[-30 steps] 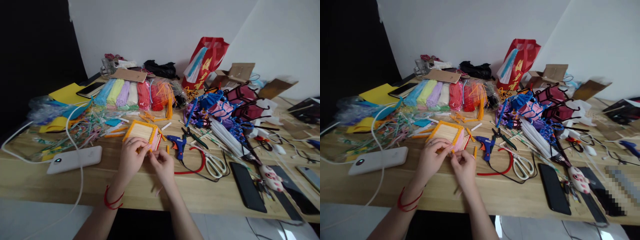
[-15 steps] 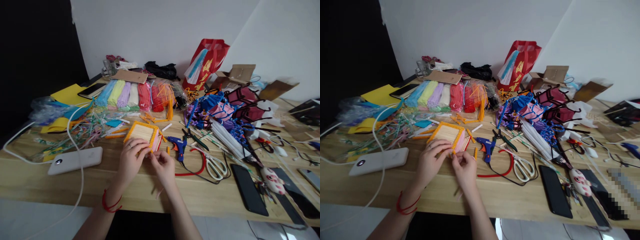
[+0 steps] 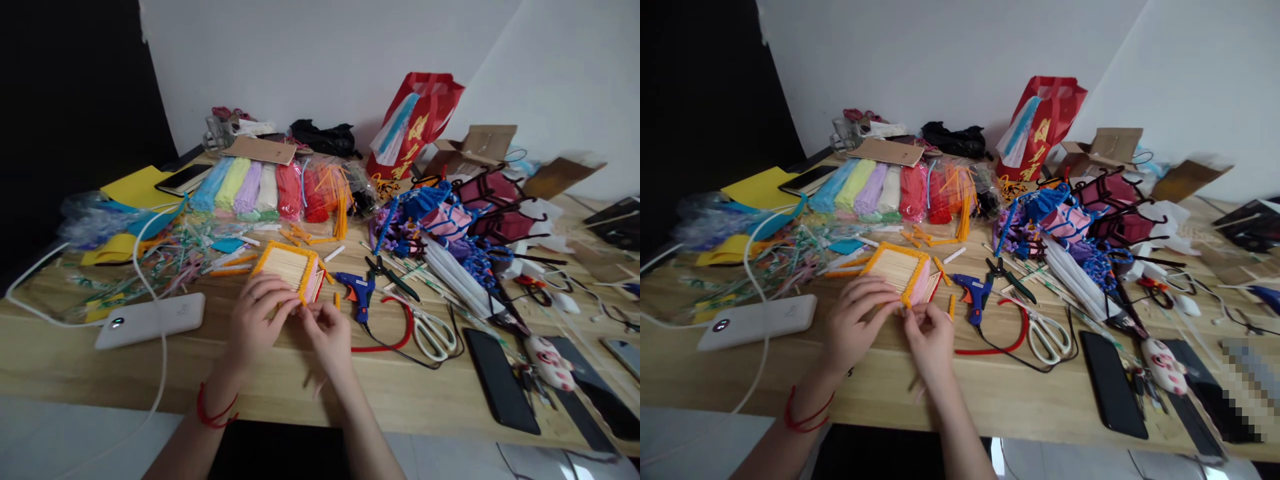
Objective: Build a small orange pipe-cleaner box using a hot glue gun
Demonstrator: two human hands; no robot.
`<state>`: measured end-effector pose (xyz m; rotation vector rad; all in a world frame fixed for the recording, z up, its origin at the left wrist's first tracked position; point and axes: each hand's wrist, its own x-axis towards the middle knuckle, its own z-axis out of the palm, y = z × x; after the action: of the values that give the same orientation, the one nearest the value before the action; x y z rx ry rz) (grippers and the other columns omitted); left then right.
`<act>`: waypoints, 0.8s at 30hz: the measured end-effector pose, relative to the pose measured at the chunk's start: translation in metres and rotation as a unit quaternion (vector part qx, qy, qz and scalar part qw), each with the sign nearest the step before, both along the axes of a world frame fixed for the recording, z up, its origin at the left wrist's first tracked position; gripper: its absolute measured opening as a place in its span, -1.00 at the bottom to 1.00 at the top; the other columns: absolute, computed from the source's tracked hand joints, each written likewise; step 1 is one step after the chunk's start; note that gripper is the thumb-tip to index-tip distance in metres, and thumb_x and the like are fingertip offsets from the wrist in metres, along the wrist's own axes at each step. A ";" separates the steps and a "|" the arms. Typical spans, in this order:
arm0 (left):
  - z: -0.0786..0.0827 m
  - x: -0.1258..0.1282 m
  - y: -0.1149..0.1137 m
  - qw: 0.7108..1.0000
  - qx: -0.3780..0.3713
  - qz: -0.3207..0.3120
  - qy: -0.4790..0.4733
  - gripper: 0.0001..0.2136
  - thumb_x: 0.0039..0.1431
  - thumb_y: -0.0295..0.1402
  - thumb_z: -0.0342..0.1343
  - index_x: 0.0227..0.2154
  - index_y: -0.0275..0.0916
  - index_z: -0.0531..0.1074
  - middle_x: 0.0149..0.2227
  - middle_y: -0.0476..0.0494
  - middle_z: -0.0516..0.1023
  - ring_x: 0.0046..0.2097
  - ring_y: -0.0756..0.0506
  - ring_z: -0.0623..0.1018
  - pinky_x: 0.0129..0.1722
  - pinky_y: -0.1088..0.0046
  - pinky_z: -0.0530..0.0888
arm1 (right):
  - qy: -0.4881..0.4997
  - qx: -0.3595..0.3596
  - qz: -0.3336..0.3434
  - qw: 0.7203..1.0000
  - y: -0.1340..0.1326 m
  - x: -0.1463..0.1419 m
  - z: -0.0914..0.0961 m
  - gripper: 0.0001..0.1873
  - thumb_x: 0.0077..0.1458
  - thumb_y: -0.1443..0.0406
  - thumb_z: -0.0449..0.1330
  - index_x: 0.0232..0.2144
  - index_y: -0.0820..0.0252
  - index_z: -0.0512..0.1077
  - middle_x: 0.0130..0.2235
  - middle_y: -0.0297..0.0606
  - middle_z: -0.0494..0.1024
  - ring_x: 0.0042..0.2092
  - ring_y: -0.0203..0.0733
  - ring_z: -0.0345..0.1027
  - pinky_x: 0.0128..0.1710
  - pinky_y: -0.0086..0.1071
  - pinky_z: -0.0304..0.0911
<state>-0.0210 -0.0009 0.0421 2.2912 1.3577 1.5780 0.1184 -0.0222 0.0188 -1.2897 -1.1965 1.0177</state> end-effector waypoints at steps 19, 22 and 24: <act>-0.009 0.004 0.007 0.996 -0.007 -0.004 0.084 -0.88 0.17 -0.45 0.12 -0.31 -0.11 0.52 -0.26 -0.02 0.65 -0.14 -0.10 0.59 -0.06 0.26 0.41 | 0.013 -0.002 -0.012 1.000 -0.002 0.006 0.006 -0.75 0.01 0.13 0.24 -0.43 0.22 0.49 -0.48 -0.27 0.55 -0.48 -0.28 0.34 -0.46 -0.42 0.29; -0.012 -0.001 0.007 0.997 0.009 -0.029 0.075 -0.85 0.17 -0.48 0.12 -0.25 -0.11 0.51 -0.23 -0.02 0.65 -0.11 -0.09 0.60 -0.02 0.26 0.42 | -0.001 0.022 -0.044 0.999 -0.005 0.011 0.012 -0.75 0.03 0.15 0.24 -0.35 0.24 0.52 -0.42 -0.21 0.57 -0.44 -0.25 0.38 -0.42 -0.38 0.32; -0.013 -0.003 0.007 0.997 0.001 -0.037 0.071 -0.82 0.19 -0.48 0.10 -0.20 -0.10 0.50 -0.20 -0.03 0.64 -0.11 -0.08 0.60 0.01 0.25 0.42 | -0.035 0.065 -0.076 0.994 -0.004 0.012 0.015 -0.80 0.04 0.19 0.24 -0.36 0.22 0.54 -0.40 -0.20 0.56 -0.41 -0.22 0.38 -0.39 -0.36 0.32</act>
<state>-0.0240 0.0057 0.0287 2.4658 1.2831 1.4198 0.1304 -0.0265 0.0334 -1.3019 -1.1788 0.7771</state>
